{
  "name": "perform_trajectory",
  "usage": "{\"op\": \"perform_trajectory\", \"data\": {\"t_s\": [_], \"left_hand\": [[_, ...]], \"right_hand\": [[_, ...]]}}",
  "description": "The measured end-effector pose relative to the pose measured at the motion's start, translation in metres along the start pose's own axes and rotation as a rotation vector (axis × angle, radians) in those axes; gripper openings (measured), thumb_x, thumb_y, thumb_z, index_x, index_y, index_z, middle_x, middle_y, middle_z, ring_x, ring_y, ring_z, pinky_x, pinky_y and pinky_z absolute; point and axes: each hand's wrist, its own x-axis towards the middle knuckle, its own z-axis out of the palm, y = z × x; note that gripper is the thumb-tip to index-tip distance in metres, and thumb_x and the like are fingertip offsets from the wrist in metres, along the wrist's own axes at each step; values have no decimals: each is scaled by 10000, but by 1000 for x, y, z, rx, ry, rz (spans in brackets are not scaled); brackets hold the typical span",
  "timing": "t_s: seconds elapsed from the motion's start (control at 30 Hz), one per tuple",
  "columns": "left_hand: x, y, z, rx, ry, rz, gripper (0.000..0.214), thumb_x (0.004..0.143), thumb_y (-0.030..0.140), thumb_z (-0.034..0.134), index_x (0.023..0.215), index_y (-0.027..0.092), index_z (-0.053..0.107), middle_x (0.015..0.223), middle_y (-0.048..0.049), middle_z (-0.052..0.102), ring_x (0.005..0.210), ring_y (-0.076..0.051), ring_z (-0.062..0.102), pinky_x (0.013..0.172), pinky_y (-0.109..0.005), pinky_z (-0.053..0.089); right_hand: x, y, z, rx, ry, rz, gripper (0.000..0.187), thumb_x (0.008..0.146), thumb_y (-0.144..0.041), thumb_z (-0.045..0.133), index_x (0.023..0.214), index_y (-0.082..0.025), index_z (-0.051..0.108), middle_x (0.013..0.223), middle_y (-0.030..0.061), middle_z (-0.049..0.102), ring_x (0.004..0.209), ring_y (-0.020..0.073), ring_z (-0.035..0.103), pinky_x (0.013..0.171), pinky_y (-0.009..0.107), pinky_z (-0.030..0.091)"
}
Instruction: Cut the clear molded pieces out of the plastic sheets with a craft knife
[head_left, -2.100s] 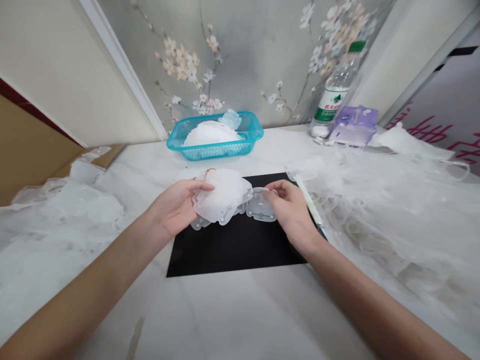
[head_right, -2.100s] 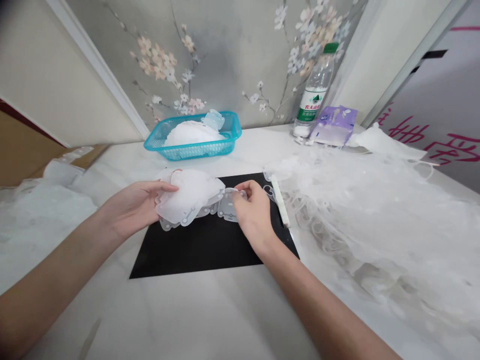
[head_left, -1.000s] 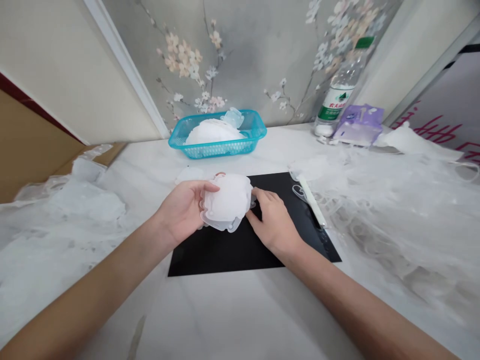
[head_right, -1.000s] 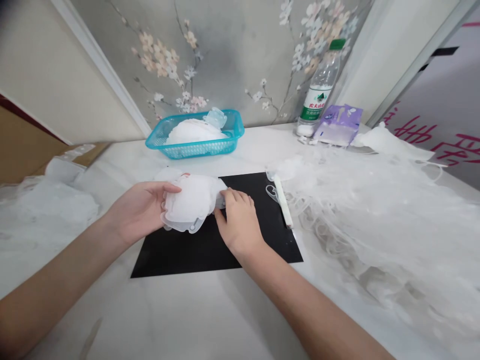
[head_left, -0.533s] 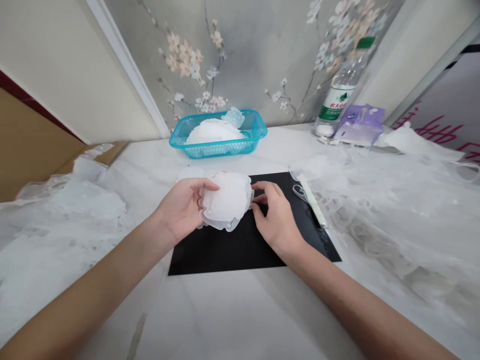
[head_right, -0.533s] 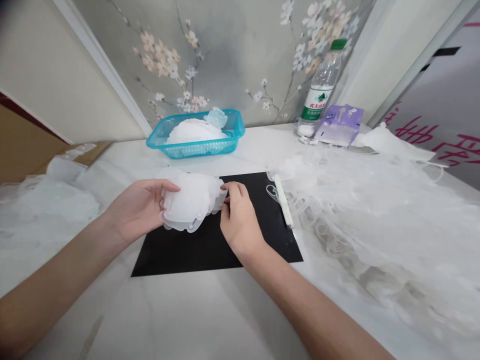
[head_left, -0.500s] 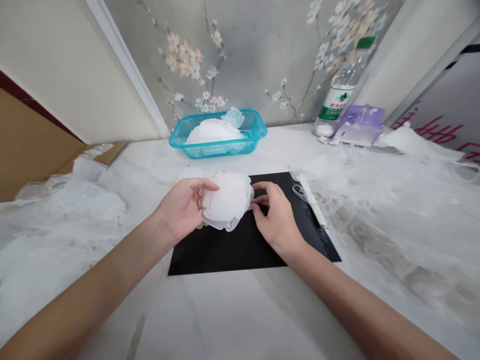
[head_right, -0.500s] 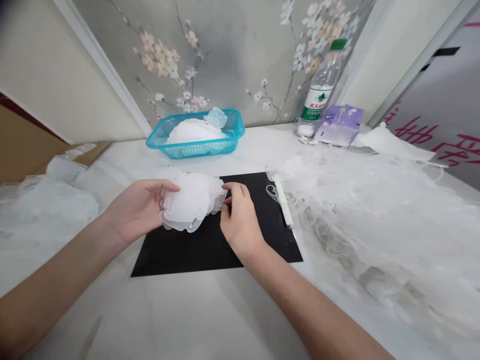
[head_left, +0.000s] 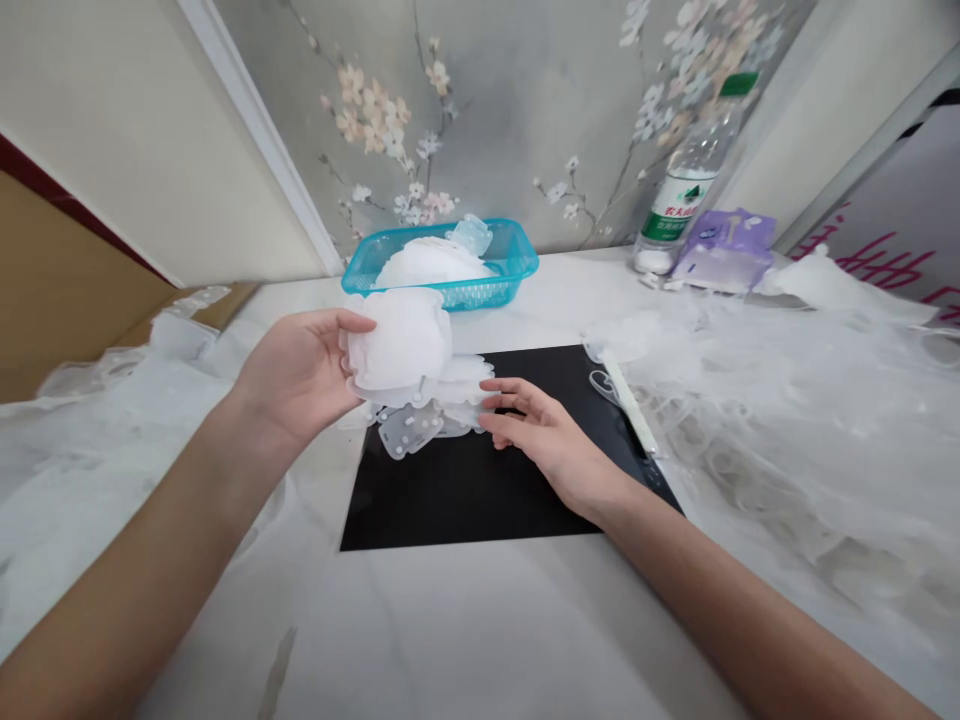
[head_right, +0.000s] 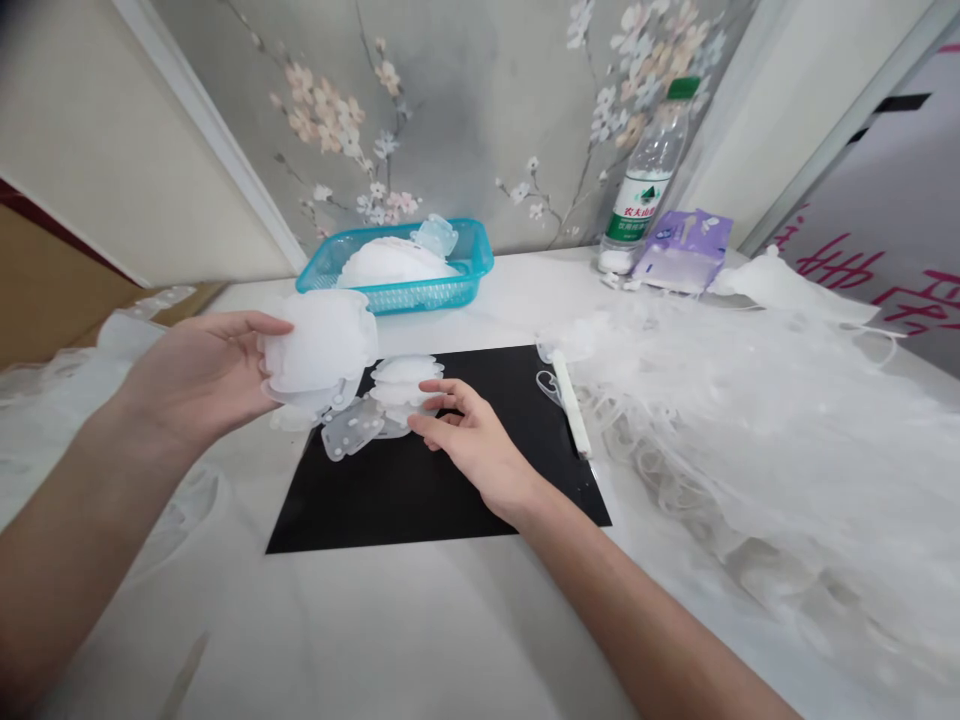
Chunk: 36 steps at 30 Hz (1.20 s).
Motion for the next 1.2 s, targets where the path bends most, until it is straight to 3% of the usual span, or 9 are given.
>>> {"op": "perform_trajectory", "data": {"t_s": [0.13,0.23,0.37,0.47,0.6,0.8,0.9,1.0,1.2], "left_hand": [[1,-3,0,-6,-22,-16,392,710,25,449,1080,65,573,808,-99,676,799,-240,663,769,-368,544],[2,-5,0,-21,-21,-25,411,702,19,458,1097,64,563,820,-103,679,800,-248,668,768,-380,544],[5,-8,-2,-22,-3,-43,420,714,13,443,1113,79,557,812,-97,682,799,-248,672,746,-371,552],[8,-12,-3,-20,-7,-85,409,730,14,431,1113,75,558,813,-104,683,793,-246,674,725,-365,559],[10,-17,-1,-21,-22,-141,398,728,9,437,1099,67,568,812,-107,683,762,-233,677,704,-347,564],[8,-18,1,-33,-24,-176,407,721,5,444,1097,86,578,792,-89,683,728,-222,674,683,-334,562],[6,-18,2,-26,-28,-176,407,726,7,439,1101,83,576,789,-87,682,719,-217,672,687,-334,557],[5,-18,2,-24,-23,-173,412,728,5,435,1112,73,568,796,-92,683,716,-217,670,684,-331,551],[5,-28,4,10,-40,-223,398,730,13,454,1113,48,556,778,-96,681,659,-199,655,604,-280,529]], "right_hand": [[-4,-4,2,10,-57,77,499,678,-281,695,1149,-213,545,1109,53,555,704,83,579,724,275,479],[-4,-6,3,73,-80,123,521,691,-319,694,1180,-195,563,953,39,618,787,114,588,743,261,467],[-1,-2,0,136,228,76,392,638,-351,718,969,-148,666,816,31,627,675,98,545,643,242,460],[4,4,-4,13,420,15,299,579,-320,732,799,-145,633,801,22,610,602,87,508,541,235,441],[7,8,-7,-155,486,-42,315,584,-246,666,867,-172,550,731,-28,536,542,89,483,460,231,398],[8,5,-14,-389,477,-66,313,651,-228,528,960,-181,540,667,-37,555,522,115,495,521,271,416],[7,2,-18,-636,456,-167,232,656,-192,491,881,-188,550,598,-44,534,517,125,497,532,271,393],[4,-4,-19,-743,532,-322,272,678,-175,481,946,-185,530,585,-41,548,502,130,491,532,275,385],[-3,-9,-12,-545,751,-593,252,799,-250,526,1047,-221,496,826,10,670,558,121,579,523,256,463]]}}
